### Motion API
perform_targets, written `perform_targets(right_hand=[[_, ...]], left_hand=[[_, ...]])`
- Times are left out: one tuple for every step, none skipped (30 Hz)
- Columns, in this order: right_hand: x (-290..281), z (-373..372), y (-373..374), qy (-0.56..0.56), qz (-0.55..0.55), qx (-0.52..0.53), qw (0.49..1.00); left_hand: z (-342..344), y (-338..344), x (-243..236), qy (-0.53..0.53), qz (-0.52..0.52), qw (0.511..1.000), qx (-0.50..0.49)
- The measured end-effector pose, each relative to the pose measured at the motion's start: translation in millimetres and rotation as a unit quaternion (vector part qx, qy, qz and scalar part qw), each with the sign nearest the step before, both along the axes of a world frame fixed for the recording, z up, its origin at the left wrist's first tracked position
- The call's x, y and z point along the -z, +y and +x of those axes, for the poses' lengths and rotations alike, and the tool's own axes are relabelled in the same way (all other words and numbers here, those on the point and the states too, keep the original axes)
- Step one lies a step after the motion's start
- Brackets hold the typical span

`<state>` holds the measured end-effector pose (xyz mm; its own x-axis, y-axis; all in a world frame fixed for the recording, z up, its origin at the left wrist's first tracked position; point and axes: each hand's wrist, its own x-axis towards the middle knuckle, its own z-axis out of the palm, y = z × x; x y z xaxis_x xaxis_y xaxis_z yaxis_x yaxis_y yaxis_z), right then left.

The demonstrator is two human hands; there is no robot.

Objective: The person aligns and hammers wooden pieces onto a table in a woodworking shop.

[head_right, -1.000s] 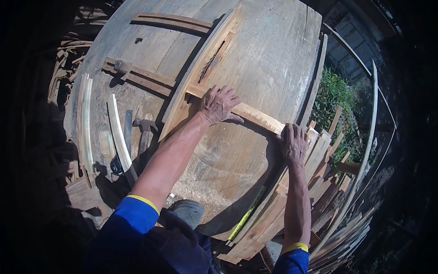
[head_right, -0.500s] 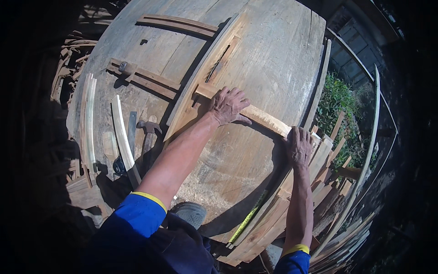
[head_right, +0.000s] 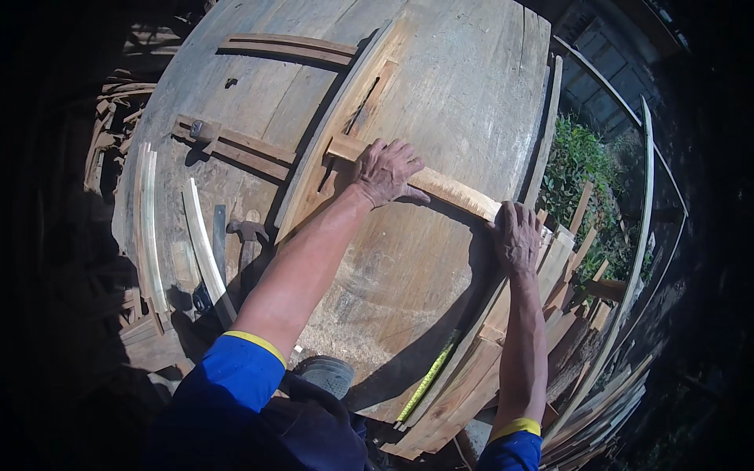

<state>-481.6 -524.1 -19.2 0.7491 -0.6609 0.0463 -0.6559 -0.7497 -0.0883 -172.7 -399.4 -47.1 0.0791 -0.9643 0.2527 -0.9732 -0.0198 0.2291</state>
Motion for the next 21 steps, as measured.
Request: perform_targets(right_hand=[[1, 0, -1, -0.001, -0.003, 0.000, 1.000], [2, 0, -3, -0.002, -0.004, 0.000, 1.000], [2, 0, -4, -0.002, -0.005, 0.000, 1.000], [1, 0, -4, -0.006, -0.005, -0.001, 1.000], [2, 1, -4, -0.009, -0.005, -0.001, 1.000], [2, 1, -5, -0.012, -0.004, -0.002, 1.000], [2, 2, -7, -0.014, -0.007, -0.004, 1.000], [2, 3, -8, -0.015, -0.009, -0.005, 1.000], [3, 4, -9, -0.017, -0.010, -0.006, 1.000], [3, 4, -9, -0.018, -0.013, -0.005, 1.000], [3, 5, -10, -0.019, -0.014, -0.004, 1.000], [3, 5, -12, -0.020, -0.016, -0.003, 1.000], [4, 5, -14, -0.015, -0.014, -0.002, 1.000], [5, 5, -16, -0.014, -0.014, 0.000, 1.000], [6, 5, -17, -0.012, -0.013, 0.001, 1.000], [8, 5, -19, -0.014, -0.016, -0.002, 1.000], [9, 4, -19, -0.014, -0.018, -0.003, 1.000], [10, 5, -20, -0.015, -0.019, -0.004, 1.000], [9, 6, -21, -0.015, -0.018, -0.002, 1.000], [9, 6, -22, -0.016, -0.018, -0.001, 1.000], [10, 7, -23, -0.016, -0.017, 0.001, 1.000]], left_hand=[[1, -2, 0, 0.000, 0.002, 1.000, 0.002], [2, -3, 1, 0.001, 0.004, 1.000, 0.004], [2, -4, 1, 0.001, 0.004, 1.000, 0.004], [2, -5, 1, -0.001, 0.008, 1.000, 0.004], [3, -6, 0, -0.003, 0.011, 1.000, 0.004], [3, -7, -1, -0.004, 0.012, 1.000, 0.004], [4, -8, -1, -0.005, 0.010, 1.000, 0.004], [5, -10, -2, -0.006, 0.008, 1.000, 0.004], [6, -11, -2, -0.008, 0.007, 1.000, 0.004], [6, -12, -2, -0.005, 0.016, 1.000, 0.003], [6, -13, -2, -0.002, 0.025, 1.000, 0.002], [6, -15, -2, -0.003, 0.025, 1.000, 0.003], [6, -16, -2, -0.004, 0.017, 1.000, 0.003], [7, -18, -2, -0.004, 0.010, 1.000, 0.003], [8, -19, -2, -0.006, 0.009, 1.000, 0.004], [9, -20, -2, -0.006, 0.022, 1.000, 0.003], [9, -21, -2, -0.006, 0.034, 0.999, 0.001], [9, -22, -2, -0.006, 0.034, 0.999, 0.002], [10, -23, -2, -0.008, 0.030, 1.000, 0.001], [11, -24, -1, -0.010, 0.026, 1.000, 0.001], [12, -26, -1, -0.011, 0.026, 1.000, 0.001]])
